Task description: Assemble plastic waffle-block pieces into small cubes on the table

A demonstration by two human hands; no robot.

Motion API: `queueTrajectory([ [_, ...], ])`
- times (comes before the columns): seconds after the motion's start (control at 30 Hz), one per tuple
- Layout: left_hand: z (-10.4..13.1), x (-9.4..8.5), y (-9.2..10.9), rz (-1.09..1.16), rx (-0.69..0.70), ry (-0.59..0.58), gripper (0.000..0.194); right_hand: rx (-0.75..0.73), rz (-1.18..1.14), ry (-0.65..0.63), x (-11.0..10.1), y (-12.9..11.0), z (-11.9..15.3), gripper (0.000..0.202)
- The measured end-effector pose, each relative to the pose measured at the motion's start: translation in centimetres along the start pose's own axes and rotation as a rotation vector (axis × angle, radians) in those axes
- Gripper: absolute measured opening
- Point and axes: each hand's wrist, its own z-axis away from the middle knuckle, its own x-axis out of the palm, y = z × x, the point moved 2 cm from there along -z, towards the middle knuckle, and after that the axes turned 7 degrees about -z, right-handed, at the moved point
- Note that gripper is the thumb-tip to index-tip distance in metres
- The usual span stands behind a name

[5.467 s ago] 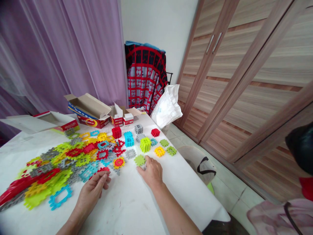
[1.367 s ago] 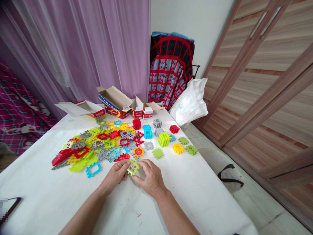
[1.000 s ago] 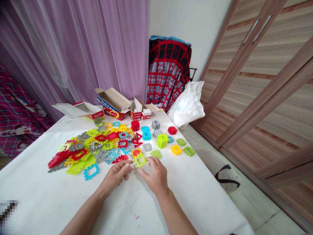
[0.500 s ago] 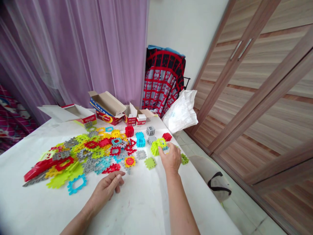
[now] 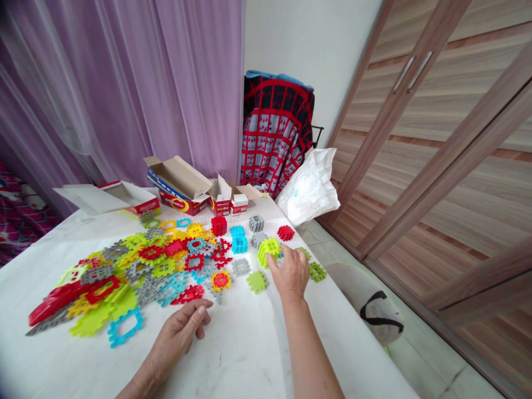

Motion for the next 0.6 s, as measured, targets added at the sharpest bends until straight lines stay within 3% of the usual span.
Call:
queueTrajectory([
  [0.6,-0.24,0.06,-0.42,0.018,0.001,-0.006,0.055,0.0,0.043,-0.011,-0.14,-0.64,-0.01,0.031],
])
